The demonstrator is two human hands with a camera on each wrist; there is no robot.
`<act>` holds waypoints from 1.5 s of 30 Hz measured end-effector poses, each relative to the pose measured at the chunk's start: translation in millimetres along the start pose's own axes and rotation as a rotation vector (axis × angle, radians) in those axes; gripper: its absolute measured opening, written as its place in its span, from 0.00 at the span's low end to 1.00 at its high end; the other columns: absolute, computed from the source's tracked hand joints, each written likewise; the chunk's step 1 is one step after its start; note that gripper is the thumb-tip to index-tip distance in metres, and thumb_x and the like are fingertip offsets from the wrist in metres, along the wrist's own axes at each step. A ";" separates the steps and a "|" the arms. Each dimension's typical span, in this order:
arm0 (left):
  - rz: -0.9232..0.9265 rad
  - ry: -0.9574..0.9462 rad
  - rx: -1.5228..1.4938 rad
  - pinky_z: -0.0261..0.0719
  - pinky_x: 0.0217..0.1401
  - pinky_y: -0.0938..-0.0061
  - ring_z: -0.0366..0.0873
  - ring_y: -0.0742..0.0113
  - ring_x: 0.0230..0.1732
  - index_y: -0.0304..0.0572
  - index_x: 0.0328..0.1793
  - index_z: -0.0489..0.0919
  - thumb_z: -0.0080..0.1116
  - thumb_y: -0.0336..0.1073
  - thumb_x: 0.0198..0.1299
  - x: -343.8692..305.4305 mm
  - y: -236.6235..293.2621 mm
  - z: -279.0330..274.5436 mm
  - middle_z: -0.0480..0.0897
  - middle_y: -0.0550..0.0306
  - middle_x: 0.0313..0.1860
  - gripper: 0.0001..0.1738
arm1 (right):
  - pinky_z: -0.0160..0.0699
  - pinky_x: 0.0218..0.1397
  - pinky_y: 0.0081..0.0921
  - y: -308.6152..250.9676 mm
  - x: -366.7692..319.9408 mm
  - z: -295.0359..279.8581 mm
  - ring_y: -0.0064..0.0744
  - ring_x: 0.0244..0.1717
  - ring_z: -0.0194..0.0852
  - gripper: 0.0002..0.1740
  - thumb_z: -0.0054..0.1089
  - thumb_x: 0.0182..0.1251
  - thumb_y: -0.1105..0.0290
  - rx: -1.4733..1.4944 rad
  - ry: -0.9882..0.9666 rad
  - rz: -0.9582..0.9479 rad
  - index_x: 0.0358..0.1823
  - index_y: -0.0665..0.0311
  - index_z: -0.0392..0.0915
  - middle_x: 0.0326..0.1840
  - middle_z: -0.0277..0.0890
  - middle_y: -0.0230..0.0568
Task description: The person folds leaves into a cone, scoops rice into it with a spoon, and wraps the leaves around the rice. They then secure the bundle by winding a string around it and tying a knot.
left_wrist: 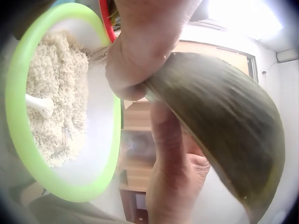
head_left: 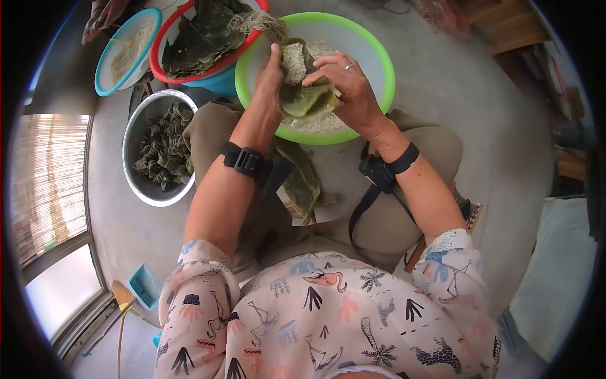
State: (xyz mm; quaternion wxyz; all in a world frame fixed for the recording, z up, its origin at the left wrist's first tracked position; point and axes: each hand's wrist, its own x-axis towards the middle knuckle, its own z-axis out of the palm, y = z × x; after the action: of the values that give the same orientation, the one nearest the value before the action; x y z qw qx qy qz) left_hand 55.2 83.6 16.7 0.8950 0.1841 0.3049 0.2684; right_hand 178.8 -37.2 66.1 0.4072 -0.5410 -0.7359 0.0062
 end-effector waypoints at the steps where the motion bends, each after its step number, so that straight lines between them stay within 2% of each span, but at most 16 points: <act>1: 0.018 -0.073 -0.132 0.82 0.49 0.64 0.80 0.58 0.47 0.43 0.55 0.74 0.45 0.59 0.69 3.5 -5.3 -4.8 0.81 0.53 0.46 0.27 | 0.70 0.60 0.40 -0.3 0.1 3.5 0.40 0.51 0.74 0.15 0.64 0.47 0.78 -0.001 -0.004 0.001 0.39 0.58 0.80 0.38 0.78 0.35; 2: 0.015 -0.072 -0.135 0.82 0.49 0.64 0.80 0.58 0.47 0.43 0.55 0.74 0.45 0.59 0.69 13.6 -16.2 -17.7 0.81 0.53 0.46 0.27 | 0.71 0.56 0.38 -0.4 -1.7 7.7 0.42 0.48 0.73 0.12 0.65 0.50 0.77 0.102 0.096 0.112 0.38 0.61 0.79 0.36 0.76 0.38; 4: 0.614 -0.501 0.401 0.79 0.52 0.61 0.80 0.56 0.51 0.42 0.64 0.69 0.36 0.61 0.71 32.7 -31.7 -36.9 0.80 0.52 0.52 0.32 | 0.73 0.51 0.37 2.4 -2.3 14.2 0.44 0.45 0.73 0.11 0.66 0.52 0.75 0.200 0.196 0.220 0.37 0.64 0.78 0.35 0.75 0.40; 5: 0.121 -0.274 -0.099 0.78 0.51 0.65 0.80 0.55 0.51 0.43 0.63 0.71 0.50 0.50 0.70 11.8 -19.2 -16.8 0.81 0.52 0.53 0.24 | 0.73 0.47 0.36 5.5 -1.8 16.2 0.44 0.43 0.73 0.10 0.66 0.54 0.74 0.195 0.214 0.263 0.36 0.66 0.76 0.34 0.73 0.41; 6: 0.120 -0.279 -0.101 0.78 0.51 0.65 0.80 0.55 0.51 0.43 0.63 0.71 0.50 0.50 0.70 4.3 -20.2 -11.7 0.81 0.52 0.53 0.24 | 0.73 0.44 0.35 7.9 -1.7 17.7 0.45 0.40 0.72 0.10 0.66 0.55 0.73 0.189 0.232 0.305 0.35 0.69 0.75 0.33 0.72 0.43; 8: 0.888 -0.158 1.187 0.77 0.49 0.68 0.80 0.57 0.49 0.43 0.60 0.74 0.62 0.34 0.61 -0.8 -24.0 -7.6 0.81 0.52 0.51 0.21 | 0.73 0.42 0.33 9.1 0.0 21.6 0.43 0.38 0.72 0.10 0.67 0.55 0.73 0.267 0.256 0.384 0.34 0.69 0.74 0.33 0.70 0.43; 12: 0.741 -0.194 0.977 0.77 0.48 0.69 0.80 0.57 0.49 0.43 0.58 0.76 0.66 0.24 0.50 -0.5 -25.5 -5.5 0.81 0.50 0.49 0.26 | 0.72 0.39 0.31 8.1 5.0 26.2 0.40 0.35 0.71 0.13 0.68 0.55 0.72 0.441 0.315 0.590 0.35 0.70 0.73 0.35 0.70 0.43; 15: 0.574 -0.304 0.658 0.76 0.59 0.60 0.76 0.59 0.55 0.38 0.60 0.71 0.60 0.38 0.62 -2.7 -24.6 -0.8 0.77 0.52 0.55 0.22 | 0.72 0.39 0.30 9.7 8.4 27.6 0.38 0.35 0.71 0.14 0.68 0.55 0.72 0.368 0.340 0.567 0.37 0.69 0.73 0.37 0.70 0.42; 17: 0.243 -0.293 -0.040 0.75 0.59 0.61 0.76 0.59 0.55 0.39 0.60 0.71 0.59 0.39 0.63 -7.5 -24.9 7.6 0.77 0.51 0.55 0.22 | 0.72 0.39 0.30 13.6 9.1 30.6 0.38 0.35 0.71 0.14 0.68 0.55 0.72 0.320 0.351 0.533 0.37 0.69 0.73 0.37 0.70 0.42; 27: 0.418 -0.202 -0.077 0.76 0.53 0.70 0.77 0.66 0.49 0.38 0.56 0.73 0.54 0.39 0.66 -4.7 -26.0 12.6 0.78 0.57 0.49 0.17 | 0.73 0.44 0.37 9.6 26.6 34.8 0.42 0.38 0.73 0.22 0.72 0.49 0.70 0.019 0.389 0.464 0.44 0.64 0.72 0.39 0.70 0.42; 29: 0.796 -0.086 0.594 0.76 0.49 0.73 0.78 0.68 0.45 0.39 0.54 0.74 0.53 0.40 0.67 -5.5 -28.4 11.3 0.79 0.59 0.46 0.15 | 0.73 0.40 0.34 7.4 29.0 31.3 0.38 0.34 0.71 0.20 0.71 0.51 0.72 -0.063 0.388 0.382 0.44 0.63 0.72 0.36 0.69 0.39; 30: 0.799 -0.084 0.593 0.76 0.49 0.73 0.78 0.68 0.45 0.39 0.54 0.74 0.53 0.40 0.67 -4.9 -28.9 11.2 0.79 0.59 0.46 0.15 | 0.72 0.36 0.30 6.6 30.8 30.9 0.34 0.31 0.69 0.18 0.69 0.52 0.74 -0.142 0.391 0.300 0.43 0.62 0.73 0.34 0.68 0.37; 32: 0.507 -0.108 -0.090 0.76 0.45 0.76 0.78 0.71 0.43 0.40 0.52 0.75 0.51 0.43 0.69 -5.5 -28.0 19.2 0.79 0.59 0.44 0.15 | 0.73 0.37 0.32 8.0 28.3 34.2 0.36 0.32 0.71 0.16 0.67 0.54 0.75 -0.121 0.319 0.311 0.44 0.63 0.73 0.35 0.69 0.39; 37: 0.526 -0.010 -0.119 0.76 0.43 0.75 0.77 0.72 0.41 0.40 0.48 0.75 0.50 0.48 0.70 0.5 -30.7 18.0 0.79 0.59 0.41 0.17 | 0.75 0.40 0.35 6.2 26.2 46.5 0.40 0.37 0.76 0.13 0.61 0.58 0.77 0.050 0.239 0.383 0.46 0.64 0.73 0.40 0.71 0.43; 39: 0.537 -0.010 -0.119 0.76 0.42 0.74 0.77 0.72 0.41 0.40 0.47 0.75 0.50 0.48 0.70 2.0 -33.1 17.0 0.79 0.59 0.41 0.17 | 0.77 0.42 0.43 7.7 24.0 50.7 0.53 0.42 0.76 0.12 0.57 0.62 0.73 0.038 0.251 0.342 0.47 0.65 0.72 0.44 0.71 0.48; 45: 0.514 0.060 -0.114 0.78 0.49 0.73 0.78 0.68 0.45 0.41 0.53 0.74 0.56 0.41 0.66 6.7 -33.4 11.6 0.79 0.58 0.45 0.15 | 0.77 0.43 0.43 5.4 25.2 51.6 0.54 0.42 0.76 0.14 0.54 0.67 0.68 0.052 0.254 0.345 0.51 0.67 0.72 0.46 0.71 0.50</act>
State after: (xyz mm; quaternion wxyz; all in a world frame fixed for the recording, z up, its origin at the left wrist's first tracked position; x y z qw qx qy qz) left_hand 79.4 59.3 5.9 0.7970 0.1969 0.2589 0.5090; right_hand 149.6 7.5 44.1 0.5032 -0.6448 -0.5747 0.0266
